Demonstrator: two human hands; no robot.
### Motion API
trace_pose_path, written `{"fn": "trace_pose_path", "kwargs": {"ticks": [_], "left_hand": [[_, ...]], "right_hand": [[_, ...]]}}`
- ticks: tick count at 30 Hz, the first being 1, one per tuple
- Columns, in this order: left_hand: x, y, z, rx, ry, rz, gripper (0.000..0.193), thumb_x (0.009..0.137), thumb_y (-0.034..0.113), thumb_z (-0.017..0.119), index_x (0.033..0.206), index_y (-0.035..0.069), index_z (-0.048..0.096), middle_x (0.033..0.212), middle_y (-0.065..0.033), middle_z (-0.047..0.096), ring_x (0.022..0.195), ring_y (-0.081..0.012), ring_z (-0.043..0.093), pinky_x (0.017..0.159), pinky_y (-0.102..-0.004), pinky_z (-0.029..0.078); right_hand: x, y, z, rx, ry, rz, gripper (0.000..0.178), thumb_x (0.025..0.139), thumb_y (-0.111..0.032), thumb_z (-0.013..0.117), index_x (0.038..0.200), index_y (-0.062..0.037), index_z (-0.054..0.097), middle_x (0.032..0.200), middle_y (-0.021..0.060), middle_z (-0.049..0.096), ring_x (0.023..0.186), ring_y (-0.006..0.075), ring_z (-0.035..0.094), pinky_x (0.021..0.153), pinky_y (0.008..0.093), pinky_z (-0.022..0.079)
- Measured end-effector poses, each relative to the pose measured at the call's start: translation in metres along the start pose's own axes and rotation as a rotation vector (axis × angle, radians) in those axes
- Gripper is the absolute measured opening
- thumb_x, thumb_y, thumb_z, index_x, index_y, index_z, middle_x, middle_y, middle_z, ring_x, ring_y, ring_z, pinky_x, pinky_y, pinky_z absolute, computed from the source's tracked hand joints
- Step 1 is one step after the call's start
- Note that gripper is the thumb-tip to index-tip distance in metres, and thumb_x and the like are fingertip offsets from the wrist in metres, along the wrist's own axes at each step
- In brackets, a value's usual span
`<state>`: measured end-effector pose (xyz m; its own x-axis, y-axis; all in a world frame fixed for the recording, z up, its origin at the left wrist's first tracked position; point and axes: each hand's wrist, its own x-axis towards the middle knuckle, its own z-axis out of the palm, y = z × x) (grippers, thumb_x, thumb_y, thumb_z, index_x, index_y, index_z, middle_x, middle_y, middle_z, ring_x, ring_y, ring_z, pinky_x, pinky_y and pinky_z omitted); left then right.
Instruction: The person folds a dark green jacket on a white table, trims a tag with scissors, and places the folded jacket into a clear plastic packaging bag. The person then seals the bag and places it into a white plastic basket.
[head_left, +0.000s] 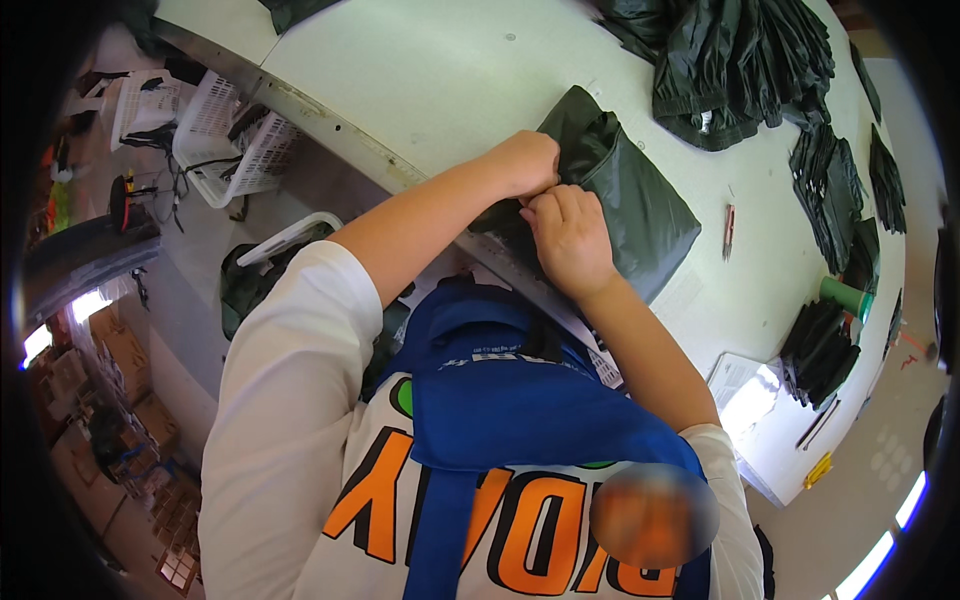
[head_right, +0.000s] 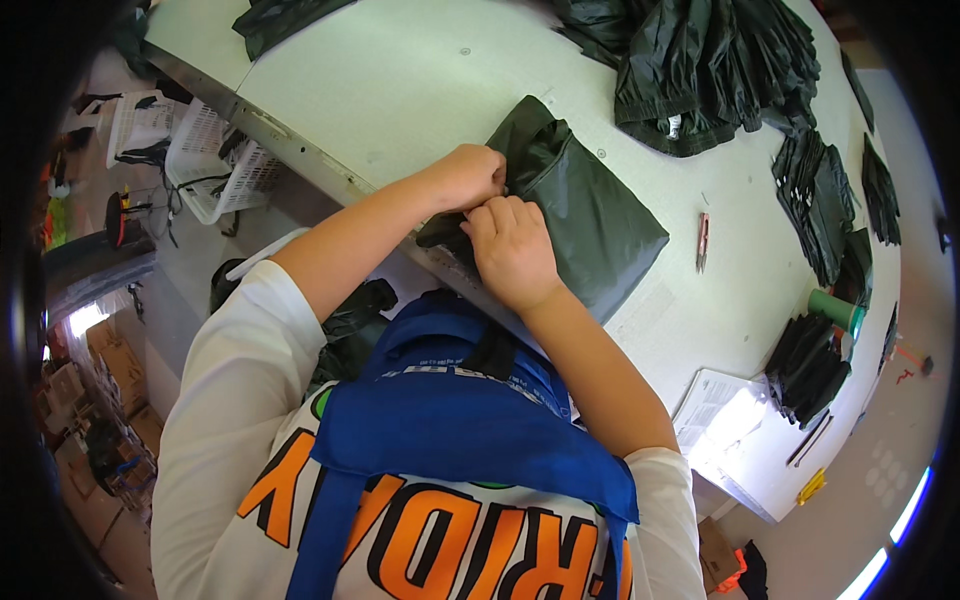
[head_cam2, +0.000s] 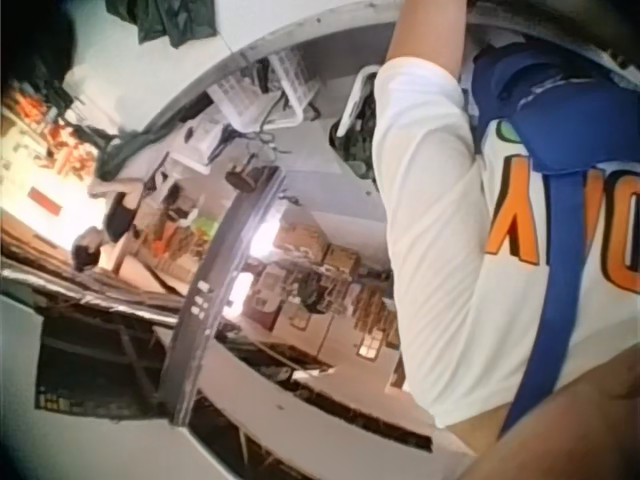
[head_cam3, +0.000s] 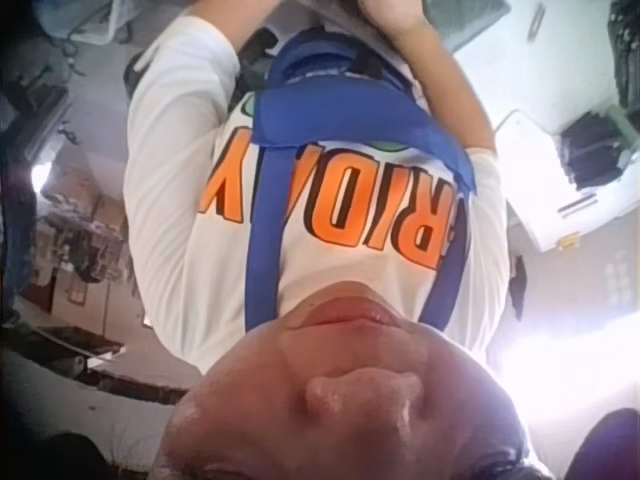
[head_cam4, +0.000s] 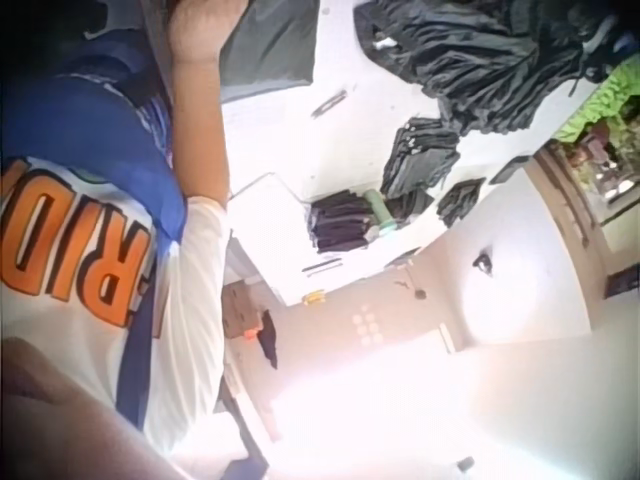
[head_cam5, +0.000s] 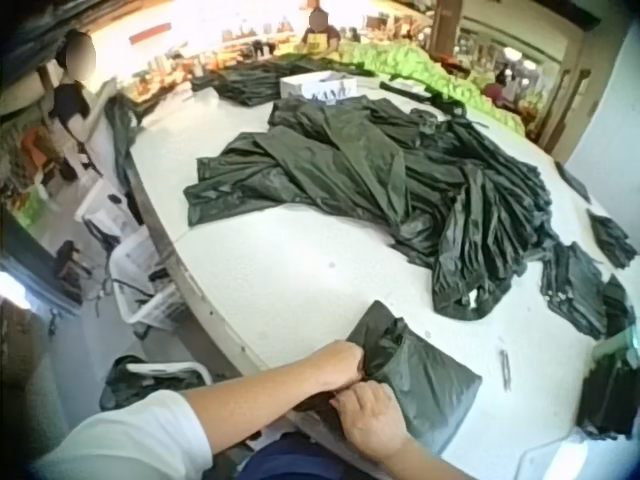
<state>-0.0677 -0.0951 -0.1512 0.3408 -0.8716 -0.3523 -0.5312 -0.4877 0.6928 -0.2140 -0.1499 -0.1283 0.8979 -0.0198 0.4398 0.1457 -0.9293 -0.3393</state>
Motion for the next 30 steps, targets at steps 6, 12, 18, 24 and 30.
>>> {"fn": "trace_pose_path", "kwargs": {"ticks": [6,12,18,24,30], "left_hand": [[-0.106,0.026,0.006,-0.188,0.476,0.054,0.012,0.081,0.012,0.065,0.081,0.003,0.057,0.07,-0.012,0.06,0.061,-0.0251,0.059,0.056,-0.0354,0.047],[-0.097,0.012,0.05,-0.039,0.643,0.126,0.012,0.077,0.012,0.063,0.076,0.005,0.054,0.072,-0.0134,0.058,0.069,-0.0329,0.06,0.061,-0.0453,0.048],[-0.104,0.018,0.039,-0.072,0.489,0.038,0.015,0.076,0.018,0.062,0.078,0.004,0.057,0.076,-0.0168,0.06,0.073,-0.037,0.06,0.063,-0.0478,0.049],[-0.098,0.023,0.062,-0.158,0.228,0.024,0.016,0.068,0.019,0.061,0.072,0.004,0.057,0.075,-0.0191,0.06,0.074,-0.0387,0.061,0.063,-0.0492,0.05],[-0.134,0.027,0.108,-0.292,0.212,0.06,0.013,0.069,0.016,0.059,0.072,0.004,0.055,0.073,-0.0174,0.059,0.07,-0.0376,0.059,0.062,-0.047,0.047]], "right_hand": [[0.012,-0.003,-0.014,-0.082,-0.009,0.132,0.015,0.076,-0.013,0.067,0.083,-0.0078,0.055,0.088,0.0065,0.059,0.095,0.0257,0.057,0.078,0.0383,0.04],[0.014,-0.003,-0.013,-0.039,-0.033,0.075,0.014,0.076,-0.011,0.067,0.081,-0.0066,0.054,0.084,0.0061,0.059,0.094,0.0258,0.057,0.077,0.0389,0.041],[0.02,0.004,-0.017,-0.11,-0.055,-0.023,0.011,0.079,-0.015,0.064,0.083,-0.006,0.059,0.087,0.0073,0.06,0.102,0.0272,0.057,0.083,0.0402,0.042],[-0.003,0.038,-0.02,-0.245,-0.094,0.248,0.013,0.082,-0.008,0.06,0.093,-0.002,0.057,0.098,0.0132,0.059,0.111,0.035,0.05,0.093,0.0463,0.035],[0.021,0.062,-0.029,-0.281,-0.086,0.297,0.01,0.088,-0.01,0.054,0.088,-0.0005,0.053,0.095,0.017,0.054,0.105,0.0364,0.049,0.091,0.0484,0.036]]}}
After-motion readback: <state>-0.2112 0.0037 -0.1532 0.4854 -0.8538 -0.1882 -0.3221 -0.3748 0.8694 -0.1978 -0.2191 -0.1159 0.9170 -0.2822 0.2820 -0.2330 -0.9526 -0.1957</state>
